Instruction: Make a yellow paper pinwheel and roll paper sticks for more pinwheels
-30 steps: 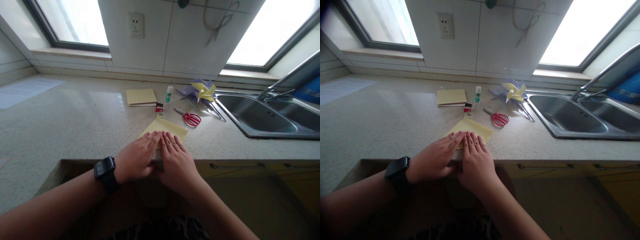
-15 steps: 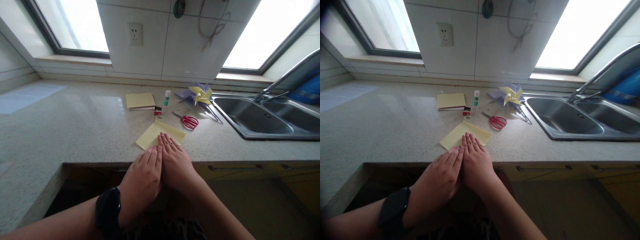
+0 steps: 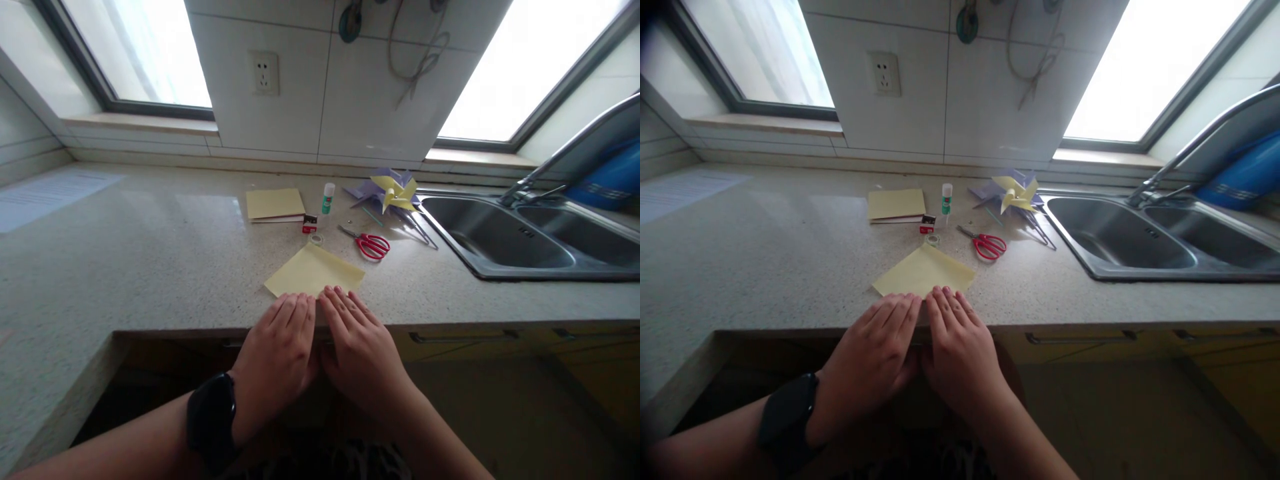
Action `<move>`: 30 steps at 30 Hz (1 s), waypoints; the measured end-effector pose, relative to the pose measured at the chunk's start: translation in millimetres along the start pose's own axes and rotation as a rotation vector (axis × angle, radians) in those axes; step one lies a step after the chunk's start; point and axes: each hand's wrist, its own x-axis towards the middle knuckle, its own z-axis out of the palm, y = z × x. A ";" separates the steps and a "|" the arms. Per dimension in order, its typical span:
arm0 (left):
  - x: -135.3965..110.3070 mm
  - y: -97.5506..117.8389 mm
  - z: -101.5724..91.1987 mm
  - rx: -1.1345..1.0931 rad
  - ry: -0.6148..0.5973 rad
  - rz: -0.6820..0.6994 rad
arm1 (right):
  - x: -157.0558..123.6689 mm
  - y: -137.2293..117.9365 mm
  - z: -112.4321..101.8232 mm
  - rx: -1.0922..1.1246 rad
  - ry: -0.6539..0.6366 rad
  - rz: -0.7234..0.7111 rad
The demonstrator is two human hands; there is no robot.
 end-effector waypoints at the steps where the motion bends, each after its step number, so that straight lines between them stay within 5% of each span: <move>1: 1.6 -1.8 0.1 -0.004 -0.007 -0.006 | 2.4 0.1 0.1 0.003 0.000 0.000; 22: 14.2 -16.6 1.8 -0.031 -0.090 0.043 | 11.8 2.9 -0.4 -0.016 0.042 -0.004; 30: 9.9 -22.2 -0.5 -0.057 -0.013 0.112 | 0.6 5.1 1.9 -0.023 0.083 -0.012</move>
